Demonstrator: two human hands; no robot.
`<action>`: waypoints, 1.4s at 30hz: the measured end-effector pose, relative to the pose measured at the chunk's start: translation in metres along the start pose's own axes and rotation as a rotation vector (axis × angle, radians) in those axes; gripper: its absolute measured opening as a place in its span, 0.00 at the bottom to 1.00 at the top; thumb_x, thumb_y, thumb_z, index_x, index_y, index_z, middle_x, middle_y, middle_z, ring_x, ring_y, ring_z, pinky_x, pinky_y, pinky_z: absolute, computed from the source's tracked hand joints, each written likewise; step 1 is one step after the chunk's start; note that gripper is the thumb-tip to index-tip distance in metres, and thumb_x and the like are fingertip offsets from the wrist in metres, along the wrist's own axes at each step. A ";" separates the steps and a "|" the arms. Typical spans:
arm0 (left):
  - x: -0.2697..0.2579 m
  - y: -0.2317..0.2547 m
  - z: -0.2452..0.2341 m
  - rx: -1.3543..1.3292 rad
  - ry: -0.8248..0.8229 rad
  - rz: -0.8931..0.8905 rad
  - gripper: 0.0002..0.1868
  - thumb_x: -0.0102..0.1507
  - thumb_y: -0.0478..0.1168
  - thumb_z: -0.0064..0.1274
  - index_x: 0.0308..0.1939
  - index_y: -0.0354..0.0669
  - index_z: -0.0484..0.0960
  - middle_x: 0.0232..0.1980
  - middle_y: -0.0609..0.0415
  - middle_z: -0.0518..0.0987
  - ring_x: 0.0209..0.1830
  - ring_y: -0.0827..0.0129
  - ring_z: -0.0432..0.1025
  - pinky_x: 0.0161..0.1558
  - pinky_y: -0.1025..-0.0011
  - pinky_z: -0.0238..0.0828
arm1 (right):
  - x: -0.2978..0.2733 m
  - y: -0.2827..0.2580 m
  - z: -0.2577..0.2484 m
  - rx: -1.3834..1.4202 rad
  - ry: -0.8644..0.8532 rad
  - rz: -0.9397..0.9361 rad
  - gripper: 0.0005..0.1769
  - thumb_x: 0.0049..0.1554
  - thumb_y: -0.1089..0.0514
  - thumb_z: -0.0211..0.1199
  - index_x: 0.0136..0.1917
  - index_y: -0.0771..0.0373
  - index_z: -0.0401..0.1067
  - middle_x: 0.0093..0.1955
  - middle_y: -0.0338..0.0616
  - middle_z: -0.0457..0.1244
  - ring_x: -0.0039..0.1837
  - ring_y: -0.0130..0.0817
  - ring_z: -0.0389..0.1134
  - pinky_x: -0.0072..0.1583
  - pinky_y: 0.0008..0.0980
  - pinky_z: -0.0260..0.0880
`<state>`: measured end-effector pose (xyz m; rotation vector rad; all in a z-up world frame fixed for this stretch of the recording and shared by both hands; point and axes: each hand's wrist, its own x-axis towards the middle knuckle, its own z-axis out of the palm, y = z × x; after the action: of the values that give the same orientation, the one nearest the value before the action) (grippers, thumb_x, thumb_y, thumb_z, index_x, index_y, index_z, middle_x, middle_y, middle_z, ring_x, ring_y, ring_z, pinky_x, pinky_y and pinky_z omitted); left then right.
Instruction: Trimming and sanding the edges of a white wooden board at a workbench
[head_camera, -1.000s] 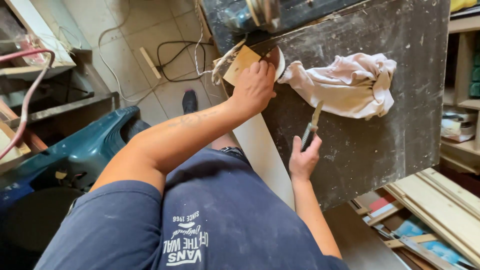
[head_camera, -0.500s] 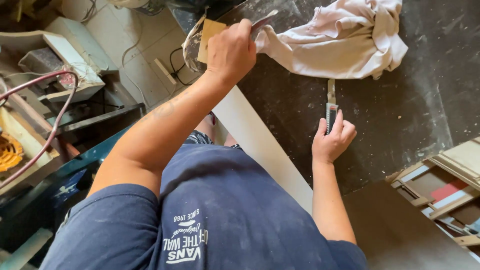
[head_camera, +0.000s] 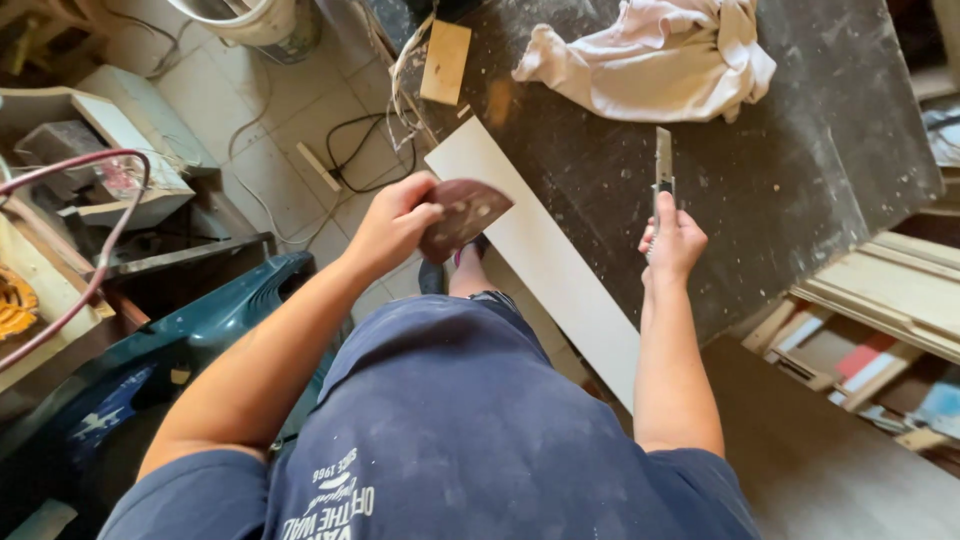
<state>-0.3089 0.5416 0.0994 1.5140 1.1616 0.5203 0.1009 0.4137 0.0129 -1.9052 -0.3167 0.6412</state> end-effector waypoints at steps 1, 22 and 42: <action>-0.018 -0.011 -0.007 -0.065 -0.035 -0.069 0.09 0.61 0.43 0.54 0.43 0.53 0.84 0.35 0.50 0.79 0.41 0.64 0.75 0.49 0.60 0.72 | -0.013 -0.005 0.001 0.023 -0.002 0.045 0.26 0.62 0.43 0.74 0.34 0.64 0.71 0.21 0.43 0.58 0.21 0.27 0.61 0.24 0.23 0.60; -0.139 -0.019 0.051 0.048 -0.292 -0.273 0.18 0.58 0.52 0.68 0.49 0.54 0.87 0.43 0.49 0.89 0.49 0.52 0.82 0.53 0.57 0.77 | -0.119 -0.008 -0.036 0.169 -0.122 -0.135 0.30 0.64 0.43 0.71 0.30 0.65 0.71 0.19 0.48 0.57 0.19 0.30 0.61 0.23 0.24 0.63; -0.215 -0.055 0.243 -0.305 -0.041 -0.546 0.19 0.57 0.55 0.61 0.42 0.49 0.78 0.35 0.53 0.84 0.42 0.66 0.78 0.46 0.67 0.71 | 0.036 0.081 -0.164 -0.708 -0.045 -0.878 0.24 0.52 0.42 0.81 0.52 0.52 0.71 0.42 0.38 0.63 0.51 0.50 0.69 0.56 0.49 0.70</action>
<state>-0.2213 0.2315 0.0318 0.8919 1.3304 0.2742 0.2172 0.2722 -0.0207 -2.1081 -1.4557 -0.0522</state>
